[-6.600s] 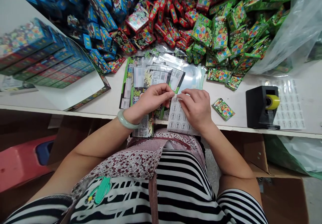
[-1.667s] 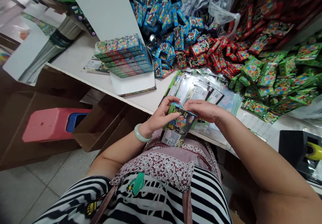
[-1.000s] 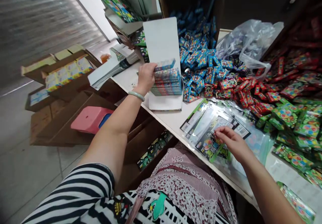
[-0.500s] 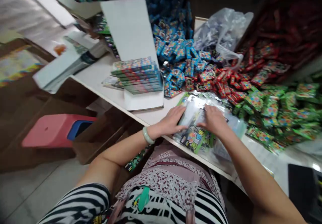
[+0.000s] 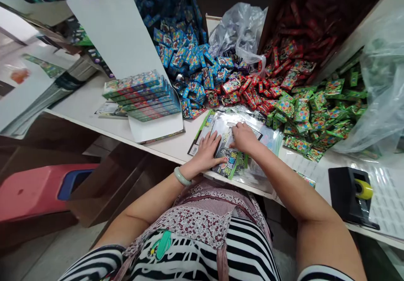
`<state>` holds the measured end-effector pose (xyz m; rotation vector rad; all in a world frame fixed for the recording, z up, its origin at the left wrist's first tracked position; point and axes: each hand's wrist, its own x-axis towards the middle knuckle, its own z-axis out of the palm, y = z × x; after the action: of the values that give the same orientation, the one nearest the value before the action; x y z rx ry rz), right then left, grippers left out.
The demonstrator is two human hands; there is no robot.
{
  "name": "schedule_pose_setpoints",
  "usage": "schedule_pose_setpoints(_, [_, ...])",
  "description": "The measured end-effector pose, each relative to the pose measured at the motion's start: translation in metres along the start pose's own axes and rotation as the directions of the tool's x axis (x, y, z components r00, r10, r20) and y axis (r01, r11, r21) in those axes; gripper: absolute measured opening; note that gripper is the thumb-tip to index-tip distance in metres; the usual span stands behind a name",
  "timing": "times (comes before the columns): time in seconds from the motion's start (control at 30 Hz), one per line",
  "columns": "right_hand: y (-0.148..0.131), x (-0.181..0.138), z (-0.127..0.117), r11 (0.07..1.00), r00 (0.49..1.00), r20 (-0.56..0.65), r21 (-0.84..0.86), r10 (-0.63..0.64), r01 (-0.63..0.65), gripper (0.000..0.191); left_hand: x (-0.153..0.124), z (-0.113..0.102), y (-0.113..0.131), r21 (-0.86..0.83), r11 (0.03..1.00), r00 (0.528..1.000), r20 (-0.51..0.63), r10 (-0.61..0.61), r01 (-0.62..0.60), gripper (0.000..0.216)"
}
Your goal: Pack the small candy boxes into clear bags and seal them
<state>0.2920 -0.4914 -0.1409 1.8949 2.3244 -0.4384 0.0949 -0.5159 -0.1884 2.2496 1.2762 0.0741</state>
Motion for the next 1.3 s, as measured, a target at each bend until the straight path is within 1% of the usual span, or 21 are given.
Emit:
schedule_pose_setpoints(0.2, [0.004, 0.004, 0.007, 0.993, 0.992, -0.049, 0.051, 0.113, -0.111, 0.066, 0.004, 0.007, -0.003, -0.018, 1.000, 0.999, -0.044, -0.011, 0.010, 0.095])
schedule_pose_setpoints(0.3, [0.002, 0.011, 0.008, 0.989, 0.990, -0.051, 0.079, 0.131, -0.127, 0.069, 0.005, 0.006, -0.002, -0.012, 1.000, 0.999, -0.049, -0.012, 0.011, 0.093])
schedule_pose_setpoints(0.37, [0.003, 0.016, 0.004, 0.986, 0.990, -0.048, 0.102, 0.135, -0.130, 0.063, 0.004, 0.005, 0.000, -0.004, 1.000, 0.999, -0.040, -0.010, 0.010, 0.096])
schedule_pose_setpoints(0.43, [0.007, 0.019, -0.004, 0.983, 0.990, -0.042, 0.131, 0.138, -0.132, 0.045, 0.003, 0.005, 0.002, 0.003, 1.000, 0.999, -0.048, -0.015, 0.015, 0.098])
schedule_pose_setpoints(0.5, [0.013, 0.017, -0.014, 0.980, 0.990, -0.046, 0.154, 0.135, -0.126, 0.026, 0.000, 0.004, 0.004, -0.004, 1.000, 0.992, -0.129, 0.001, -0.001, 0.088])
schedule_pose_setpoints(0.57, [0.017, 0.009, -0.027, 0.971, 0.989, -0.095, 0.220, 0.112, -0.089, 0.020, -0.003, 0.001, 0.004, -0.070, 0.995, 0.965, -0.258, 0.053, -0.073, 0.062])
schedule_pose_setpoints(0.6, [0.018, 0.003, -0.033, 0.955, 0.987, -0.128, 0.292, 0.098, -0.057, 0.021, -0.005, -0.003, 0.004, -0.127, 0.984, 0.943, -0.324, 0.077, -0.124, 0.050])
schedule_pose_setpoints(0.63, [0.019, -0.004, -0.040, 0.919, 0.986, -0.146, 0.395, 0.075, -0.012, 0.022, -0.006, -0.009, 0.004, -0.188, 0.965, 0.917, -0.387, 0.096, -0.180, 0.040])
schedule_pose_setpoints(0.7, [0.020, -0.018, -0.052, 0.767, 0.994, -0.109, 0.636, -0.022, 0.086, 0.021, -0.009, -0.024, 0.004, -0.264, 0.920, 0.854, -0.505, 0.124, -0.290, 0.031])
schedule_pose_setpoints(0.77, [0.019, -0.028, -0.061, 0.589, 0.989, -0.033, 0.800, -0.146, 0.114, 0.021, -0.010, -0.042, 0.004, -0.213, 0.899, 0.782, -0.593, 0.192, -0.382, 0.028])
schedule_pose_setpoints(0.8, [0.018, -0.032, -0.063, 0.527, 0.984, -0.020, 0.843, -0.178, 0.112, 0.022, -0.011, -0.051, 0.005, -0.147, 0.897, 0.754, -0.607, 0.252, -0.418, 0.028])
schedule_pose_setpoints(0.87, [0.016, -0.036, -0.066, 0.445, 0.986, -0.051, 0.888, -0.156, 0.116, 0.025, -0.013, -0.064, 0.008, 0.009, 0.891, 0.725, -0.578, 0.375, -0.454, 0.033])
schedule_pose_setpoints(0.9, [0.014, -0.036, -0.066, 0.407, 0.988, -0.082, 0.905, -0.127, 0.128, 0.027, -0.014, -0.068, 0.010, 0.075, 0.888, 0.721, -0.554, 0.415, -0.453, 0.038])
schedule_pose_setpoints(0.97, [0.011, -0.037, -0.067, 0.339, 0.984, -0.137, 0.926, -0.111, 0.167, 0.028, -0.016, -0.072, 0.013, 0.152, 0.890, 0.723, -0.532, 0.441, -0.431, 0.045])
schedule_pose_setpoints(1.03, [0.008, -0.038, -0.069, 0.343, 0.972, -0.190, 0.911, -0.140, 0.228, 0.028, -0.017, -0.072, 0.013, 0.136, 0.899, 0.727, -0.544, 0.420, -0.417, 0.042])
schedule_pose_setpoints(1.07, [0.007, -0.039, -0.071, 0.381, 0.962, -0.233, 0.884, -0.145, 0.271, 0.027, -0.016, -0.071, 0.013, 0.095, 0.902, 0.729, -0.556, 0.400, -0.422, 0.040])
schedule_pose_setpoints(1.13, [0.004, -0.044, -0.072, 0.488, 0.924, -0.372, 0.791, -0.093, 0.368, 0.026, -0.015, -0.070, 0.011, -0.041, 0.898, 0.724, -0.607, 0.326, -0.439, 0.036])
schedule_pose_setpoints(1.2, [-0.001, -0.053, -0.066, 0.592, 0.844, -0.535, 0.686, 0.016, 0.424, 0.030, -0.014, -0.069, 0.009, -0.224, 0.871, 0.711, -0.679, 0.183, -0.438, 0.034])
schedule_pose_setpoints(1.23, [-0.004, -0.057, -0.060, 0.620, 0.805, -0.590, 0.656, 0.064, 0.432, 0.035, -0.014, -0.068, 0.009, -0.317, 0.844, 0.704, -0.703, 0.097, -0.433, 0.034])
schedule_pose_setpoints(1.27, [-0.008, -0.062, -0.050, 0.623, 0.784, -0.613, 0.651, 0.095, 0.434, 0.042, -0.014, -0.067, 0.009, -0.403, 0.809, 0.701, -0.713, 0.016, -0.428, 0.034])
schedule_pose_setpoints(1.3, [-0.012, -0.066, -0.039, 0.600, 0.793, -0.600, 0.674, 0.104, 0.431, 0.047, -0.014, -0.065, 0.010, -0.477, 0.770, 0.705, -0.707, -0.050, -0.424, 0.034])
